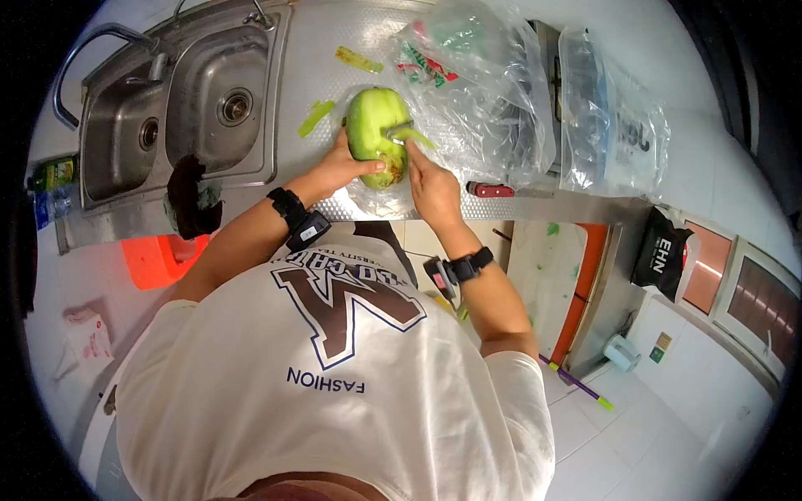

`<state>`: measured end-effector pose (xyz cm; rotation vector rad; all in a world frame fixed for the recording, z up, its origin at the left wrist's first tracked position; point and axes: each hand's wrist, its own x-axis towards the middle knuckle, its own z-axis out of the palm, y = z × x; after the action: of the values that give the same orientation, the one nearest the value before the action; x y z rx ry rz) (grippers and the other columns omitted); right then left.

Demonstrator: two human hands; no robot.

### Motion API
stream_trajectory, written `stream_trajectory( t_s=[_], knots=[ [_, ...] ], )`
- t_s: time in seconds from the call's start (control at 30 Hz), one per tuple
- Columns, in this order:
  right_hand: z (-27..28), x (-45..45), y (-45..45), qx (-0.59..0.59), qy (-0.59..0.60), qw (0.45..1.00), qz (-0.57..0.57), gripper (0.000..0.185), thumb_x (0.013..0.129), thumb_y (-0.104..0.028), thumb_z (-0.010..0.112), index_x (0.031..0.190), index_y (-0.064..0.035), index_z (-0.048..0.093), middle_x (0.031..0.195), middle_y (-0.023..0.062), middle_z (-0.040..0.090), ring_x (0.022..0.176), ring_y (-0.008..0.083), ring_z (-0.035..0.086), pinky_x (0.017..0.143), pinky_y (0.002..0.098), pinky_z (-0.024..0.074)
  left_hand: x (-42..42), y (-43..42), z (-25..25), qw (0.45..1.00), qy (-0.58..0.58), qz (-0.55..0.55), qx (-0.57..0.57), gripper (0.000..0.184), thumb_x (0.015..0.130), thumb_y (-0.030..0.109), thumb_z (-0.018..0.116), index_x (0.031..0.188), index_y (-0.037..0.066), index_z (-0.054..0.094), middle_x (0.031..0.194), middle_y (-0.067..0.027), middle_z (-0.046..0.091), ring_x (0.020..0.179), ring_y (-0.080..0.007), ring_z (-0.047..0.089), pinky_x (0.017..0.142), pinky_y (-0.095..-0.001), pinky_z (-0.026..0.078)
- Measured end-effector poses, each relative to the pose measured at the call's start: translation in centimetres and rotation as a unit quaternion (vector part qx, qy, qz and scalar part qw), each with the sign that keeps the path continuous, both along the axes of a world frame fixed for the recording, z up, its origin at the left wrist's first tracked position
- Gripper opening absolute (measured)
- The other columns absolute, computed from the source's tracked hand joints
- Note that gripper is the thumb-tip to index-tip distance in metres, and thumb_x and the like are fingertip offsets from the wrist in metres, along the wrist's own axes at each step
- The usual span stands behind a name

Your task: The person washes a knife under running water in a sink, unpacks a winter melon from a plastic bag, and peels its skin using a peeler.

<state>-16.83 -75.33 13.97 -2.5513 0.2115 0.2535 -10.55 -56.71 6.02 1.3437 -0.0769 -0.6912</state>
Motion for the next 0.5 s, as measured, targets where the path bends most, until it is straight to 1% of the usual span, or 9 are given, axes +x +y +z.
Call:
stream_trajectory(
  t_s=[0.1,0.17,0.2,0.3,0.33,0.37,0.4,0.47,0.5],
  knots=[
    [-1.7,2.1,0.3,0.023,0.013,0.997,-0.073,0.038,0.098,-0.016,0.051,0.135,-0.0118,0.056,0.103,0.0228,0.068,0.088,0.0376,0.068,0.077,0.0367,0.0533,0.0,0.0,-0.7,0.999,0.027,-0.004,-0.034,0.093,0.068,0.007,0.084,0.143,0.004,0.029,0.134,-0.0111,0.05,0.127,-0.0232,0.047,0.108,-0.0362,0.038],
    [-3.3,3.4,0.4,0.066,-0.084,0.986,-0.127,0.038,0.097,-0.015,0.051,0.135,-0.0102,0.056,0.104,0.0213,0.069,0.086,0.0333,0.069,0.074,0.0366,0.0515,0.3,0.2,-0.4,0.999,0.039,0.002,0.021,0.093,0.068,0.009,0.085,0.142,0.003,0.029,0.135,-0.0114,0.049,0.127,-0.0227,0.046,0.108,-0.0362,0.038],
    [-4.7,3.5,0.3,0.098,-0.109,0.983,-0.115,0.04,0.098,-0.015,0.049,0.137,-0.0082,0.054,0.095,0.0147,0.072,0.074,0.0216,0.067,0.066,0.0321,0.0493,0.4,0.3,-0.8,0.999,0.038,0.001,0.023,0.093,0.068,0.009,0.085,0.142,0.003,0.029,0.135,-0.0114,0.049,0.127,-0.0227,0.046,0.108,-0.0362,0.038],
    [-7.7,3.2,0.9,0.223,-0.081,0.958,-0.159,0.042,0.1,-0.016,0.047,0.14,-0.0071,0.05,0.078,0.0047,0.064,0.062,0.0111,0.055,0.06,0.0259,0.0462,0.8,0.5,-1.4,1.0,-0.016,-0.015,0.02,0.092,0.068,0.016,0.085,0.142,0.002,0.032,0.136,-0.016,0.049,0.126,-0.0266,0.048,0.107,-0.0373,0.039],
    [-7.6,3.1,1.4,0.298,-0.061,0.935,-0.182,0.044,0.101,-0.017,0.045,0.144,-0.007,0.045,0.069,-0.0027,0.051,0.057,0.0061,0.043,0.053,0.0224,0.0404,1.1,0.8,0.0,0.988,-0.06,-0.039,0.135,0.094,0.067,0.021,0.086,0.142,0.001,0.033,0.137,-0.0193,0.046,0.128,-0.0308,0.046,0.107,-0.0386,0.038],
    [-7.7,3.3,1.7,0.301,-0.062,0.934,-0.183,0.044,0.101,-0.017,0.045,0.144,-0.007,0.045,0.069,-0.0027,0.051,0.057,0.0061,0.043,0.053,0.0224,0.0404,1.2,1.0,1.5,0.961,-0.104,-0.064,0.248,0.097,0.066,0.026,0.086,0.142,0.0,0.033,0.139,-0.0225,0.044,0.129,-0.0349,0.044,0.108,-0.0399,0.037],
    [-7.8,3.4,1.9,0.373,-0.034,0.899,-0.225,0.045,0.101,-0.018,0.045,0.145,-0.0078,0.044,0.069,-0.0031,0.051,0.057,0.0061,0.044,0.052,0.0227,0.0391,0.9,1.0,2.8,0.96,-0.103,-0.066,0.251,0.097,0.066,0.026,0.086,0.142,0.0,0.033,0.139,-0.0225,0.044,0.129,-0.0349,0.044,0.108,-0.0399,0.037],
    [-8.2,3.5,2.1,0.445,-0.005,0.855,-0.266,0.046,0.102,-0.018,0.044,0.146,-0.0087,0.043,0.069,-0.0036,0.052,0.057,0.0061,0.045,0.05,0.023,0.0378,-0.1,0.7,4.9,0.874,-0.22,-0.061,0.43,0.106,0.062,0.035,0.088,0.143,-0.004,0.032,0.143,-0.0276,0.037,0.133,-0.0427,0.036,0.11,-0.0427,0.034],
    [-8.3,3.7,2.1,0.461,0.014,0.84,-0.284,0.045,0.103,-0.018,0.043,0.147,-0.0084,0.041,0.081,-0.0009,0.058,0.064,0.0078,0.05,0.059,0.0236,0.0432,0.0,0.7,4.8,0.872,-0.221,-0.062,0.432,0.106,0.062,0.035,0.088,0.143,-0.004,0.032,0.143,-0.0276,0.037,0.133,-0.0427,0.036,0.11,-0.0427,0.034]
  ],
)
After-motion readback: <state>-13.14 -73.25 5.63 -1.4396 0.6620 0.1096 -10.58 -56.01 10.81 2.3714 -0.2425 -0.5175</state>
